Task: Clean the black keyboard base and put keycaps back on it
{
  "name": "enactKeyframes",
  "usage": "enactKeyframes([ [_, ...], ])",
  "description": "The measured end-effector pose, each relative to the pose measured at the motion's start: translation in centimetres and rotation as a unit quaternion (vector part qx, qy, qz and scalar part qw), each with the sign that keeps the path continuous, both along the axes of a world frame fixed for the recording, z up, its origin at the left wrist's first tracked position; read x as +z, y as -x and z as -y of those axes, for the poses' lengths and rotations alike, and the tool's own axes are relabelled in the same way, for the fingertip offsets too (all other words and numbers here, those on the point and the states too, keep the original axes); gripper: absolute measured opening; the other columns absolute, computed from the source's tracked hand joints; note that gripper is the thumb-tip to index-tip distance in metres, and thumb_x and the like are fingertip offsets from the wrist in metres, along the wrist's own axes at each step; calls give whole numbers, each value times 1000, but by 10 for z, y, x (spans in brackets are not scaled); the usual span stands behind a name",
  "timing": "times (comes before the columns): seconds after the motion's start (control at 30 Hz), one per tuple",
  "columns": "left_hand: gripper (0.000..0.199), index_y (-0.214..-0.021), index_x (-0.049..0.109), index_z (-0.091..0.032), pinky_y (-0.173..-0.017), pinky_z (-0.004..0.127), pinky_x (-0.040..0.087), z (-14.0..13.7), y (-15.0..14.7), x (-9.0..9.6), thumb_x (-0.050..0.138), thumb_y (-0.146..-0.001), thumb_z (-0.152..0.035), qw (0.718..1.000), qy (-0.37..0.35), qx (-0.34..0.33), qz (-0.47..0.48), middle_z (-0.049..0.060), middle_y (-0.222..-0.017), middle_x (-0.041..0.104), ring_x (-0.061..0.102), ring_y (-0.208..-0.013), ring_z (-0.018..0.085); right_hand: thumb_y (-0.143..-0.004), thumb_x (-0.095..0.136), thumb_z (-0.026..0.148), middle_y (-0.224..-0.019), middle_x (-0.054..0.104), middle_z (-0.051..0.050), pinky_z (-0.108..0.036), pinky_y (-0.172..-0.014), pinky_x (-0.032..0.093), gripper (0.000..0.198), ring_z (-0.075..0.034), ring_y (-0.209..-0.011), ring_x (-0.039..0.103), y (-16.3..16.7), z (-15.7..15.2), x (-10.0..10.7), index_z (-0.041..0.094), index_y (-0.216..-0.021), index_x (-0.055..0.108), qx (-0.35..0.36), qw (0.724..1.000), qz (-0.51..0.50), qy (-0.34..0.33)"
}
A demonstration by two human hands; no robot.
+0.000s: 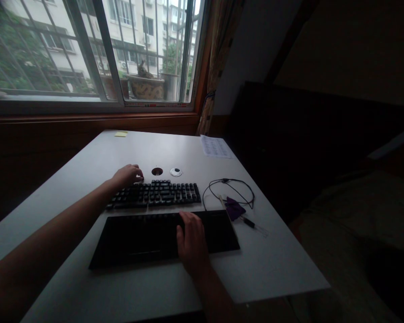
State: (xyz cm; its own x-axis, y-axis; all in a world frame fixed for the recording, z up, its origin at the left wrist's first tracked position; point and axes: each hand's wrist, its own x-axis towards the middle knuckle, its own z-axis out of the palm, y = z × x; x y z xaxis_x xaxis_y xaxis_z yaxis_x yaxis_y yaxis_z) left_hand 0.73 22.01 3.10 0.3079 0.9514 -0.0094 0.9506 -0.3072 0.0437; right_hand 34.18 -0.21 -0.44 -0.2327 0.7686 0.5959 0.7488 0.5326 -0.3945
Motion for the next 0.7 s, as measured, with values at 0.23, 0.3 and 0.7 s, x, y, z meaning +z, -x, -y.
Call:
enactKeyframes([
  [0.23,32,-129,63,-17,-92,46,59,4,-1,8,65,-102,-34,1000,0,13,27,11,-129,64,67,-109,26,-103,46,17,-126,61,-12,-50,-103,50,35,-27,-121,56,-5,3,3,23,-138,50,9,992,-121,-21],
  [0.3,24,-116,71,-17,-90,42,58,6,-4,15,68,-98,-33,999,-16,16,49,10,-120,68,69,-104,26,-103,47,16,-123,61,-12,-49,-101,50,34,-26,-118,57,-6,4,3,23,-136,51,10,988,-151,-32],
  [0.7,9,-92,80,-22,-74,23,52,101,-125,20,76,-84,-25,970,2,-167,177,4,-101,70,69,-83,17,-102,50,19,-108,59,-8,-43,-89,49,24,-23,-100,59,-20,0,-2,22,-125,55,-68,959,-264,-72],
])
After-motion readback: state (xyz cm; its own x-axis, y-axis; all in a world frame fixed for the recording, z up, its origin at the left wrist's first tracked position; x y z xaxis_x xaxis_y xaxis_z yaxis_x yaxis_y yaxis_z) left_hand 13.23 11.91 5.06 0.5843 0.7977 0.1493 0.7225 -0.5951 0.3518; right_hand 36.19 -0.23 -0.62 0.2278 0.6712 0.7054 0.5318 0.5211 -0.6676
